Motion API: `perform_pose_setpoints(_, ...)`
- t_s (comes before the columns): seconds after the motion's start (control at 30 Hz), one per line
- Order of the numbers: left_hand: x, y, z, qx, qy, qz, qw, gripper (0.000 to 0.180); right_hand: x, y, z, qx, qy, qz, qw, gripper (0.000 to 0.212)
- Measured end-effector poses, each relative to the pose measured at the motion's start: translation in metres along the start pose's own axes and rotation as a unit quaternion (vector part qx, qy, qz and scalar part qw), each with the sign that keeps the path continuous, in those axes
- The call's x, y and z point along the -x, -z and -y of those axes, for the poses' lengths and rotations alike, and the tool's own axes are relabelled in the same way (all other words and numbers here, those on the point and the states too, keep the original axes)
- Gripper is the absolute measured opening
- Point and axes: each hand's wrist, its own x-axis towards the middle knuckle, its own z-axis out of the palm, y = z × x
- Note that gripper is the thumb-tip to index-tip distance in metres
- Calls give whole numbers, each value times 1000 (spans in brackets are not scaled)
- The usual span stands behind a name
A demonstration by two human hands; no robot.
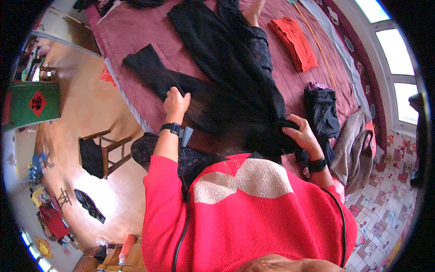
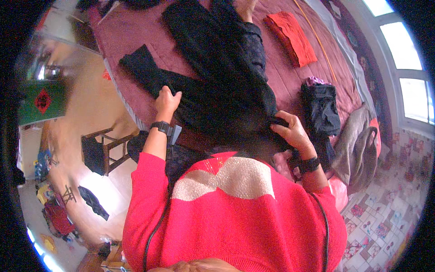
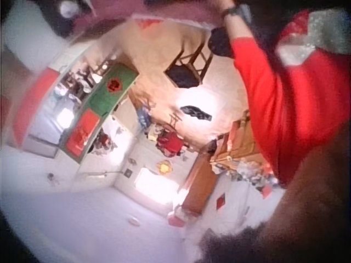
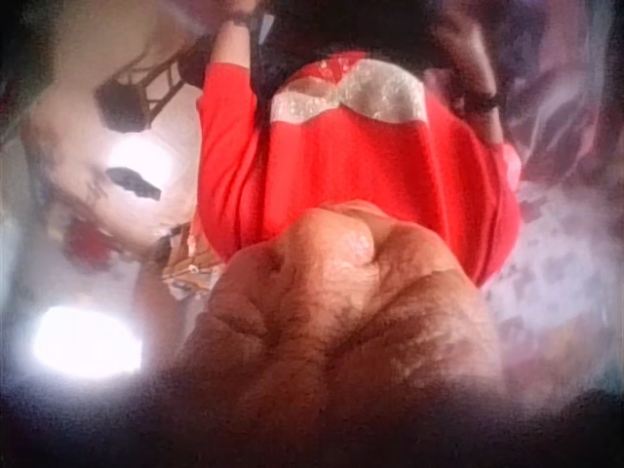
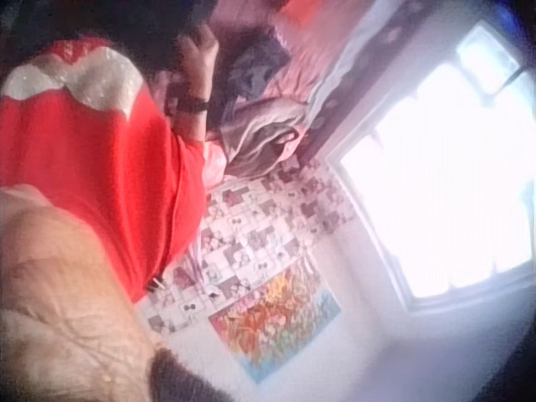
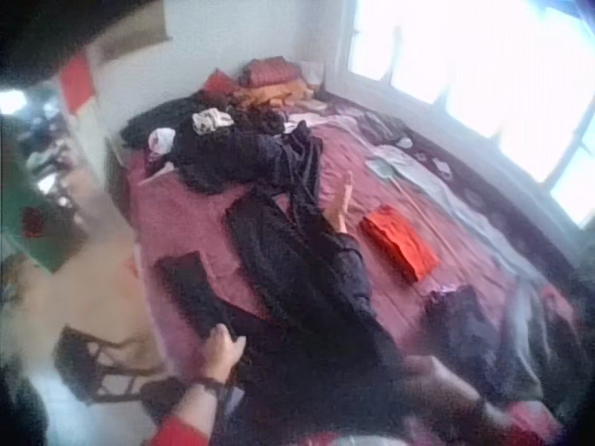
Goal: The person lies on a bed and folds several black garments by hand. They smooth and align each item, fold it into a compact rectangle, and place it on the bed. The process repeats for multiple pieces of clothing.
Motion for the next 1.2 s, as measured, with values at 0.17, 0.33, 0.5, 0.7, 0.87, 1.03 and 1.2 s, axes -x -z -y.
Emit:
perform_pose_setpoints(0.17,-16,2,31,83,6,22,996,20,7,5,-11,-18,-18,-33,999,21)
perform_pose_setpoints(0.33,10,29,71,681,105,7,725,9,8,4,-23,-21,-26,-51,998,22)
perform_pose_setpoints(0.5,35,39,94,691,192,30,696,10,4,9,-30,-12,-54,-32,998,31)
perform_pose_setpoints(0.7,37,41,90,692,235,29,682,12,14,8,-25,-22,-48,-44,998,26)
perform_pose_setpoints(0.87,-8,80,42,715,174,-43,676,10,39,22,-27,-90,-39,-50,994,18)
perform_pose_setpoints(1.03,-72,115,-38,710,25,-34,703,7,73,53,-53,-42,-106,-62,992,19)
perform_pose_setpoints(1.2,-125,89,-114,683,31,-9,729,4,99,55,-96,-224,-143,-99,959,14)
